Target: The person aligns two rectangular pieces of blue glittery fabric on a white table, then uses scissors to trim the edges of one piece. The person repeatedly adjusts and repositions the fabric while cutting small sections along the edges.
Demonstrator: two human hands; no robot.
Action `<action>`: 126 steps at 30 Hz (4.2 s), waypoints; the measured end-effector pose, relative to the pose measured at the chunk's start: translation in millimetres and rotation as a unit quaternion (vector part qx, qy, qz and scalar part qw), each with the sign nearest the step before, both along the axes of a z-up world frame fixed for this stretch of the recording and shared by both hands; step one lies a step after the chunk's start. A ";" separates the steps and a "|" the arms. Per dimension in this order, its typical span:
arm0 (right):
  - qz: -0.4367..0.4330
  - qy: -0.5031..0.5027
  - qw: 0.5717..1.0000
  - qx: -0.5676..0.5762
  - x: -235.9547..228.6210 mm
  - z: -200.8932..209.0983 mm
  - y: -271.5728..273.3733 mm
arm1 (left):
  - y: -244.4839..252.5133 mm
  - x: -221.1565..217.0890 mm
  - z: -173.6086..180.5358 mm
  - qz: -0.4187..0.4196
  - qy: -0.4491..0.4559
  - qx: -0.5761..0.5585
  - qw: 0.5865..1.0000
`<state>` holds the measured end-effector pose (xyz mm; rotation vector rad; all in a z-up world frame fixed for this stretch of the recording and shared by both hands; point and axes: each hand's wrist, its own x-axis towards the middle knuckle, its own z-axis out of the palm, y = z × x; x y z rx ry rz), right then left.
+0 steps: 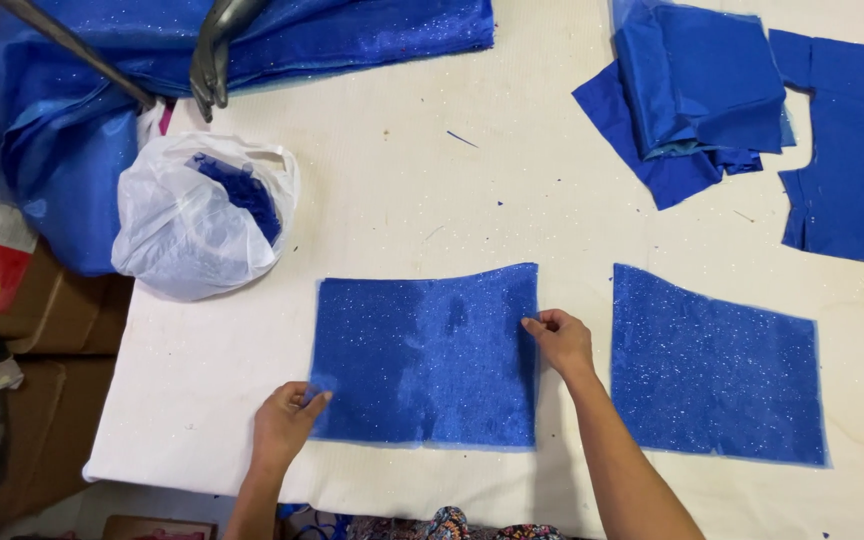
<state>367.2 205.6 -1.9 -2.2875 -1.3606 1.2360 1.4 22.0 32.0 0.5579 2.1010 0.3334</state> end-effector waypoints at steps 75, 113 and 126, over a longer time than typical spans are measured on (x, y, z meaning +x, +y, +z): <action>-0.074 0.096 0.991 0.054 4.5 -36.3 82.6 | -4.8 2.2 -25.8 0.017 0.064 0.013 0.998; -0.002 -0.007 1.000 0.004 13.7 -4.7 18.2 | -9.1 3.7 -24.7 0.016 0.077 0.010 0.997; -0.023 0.018 1.000 -0.002 13.6 -0.3 16.8 | -8.2 5.7 -20.5 0.013 0.075 0.019 0.997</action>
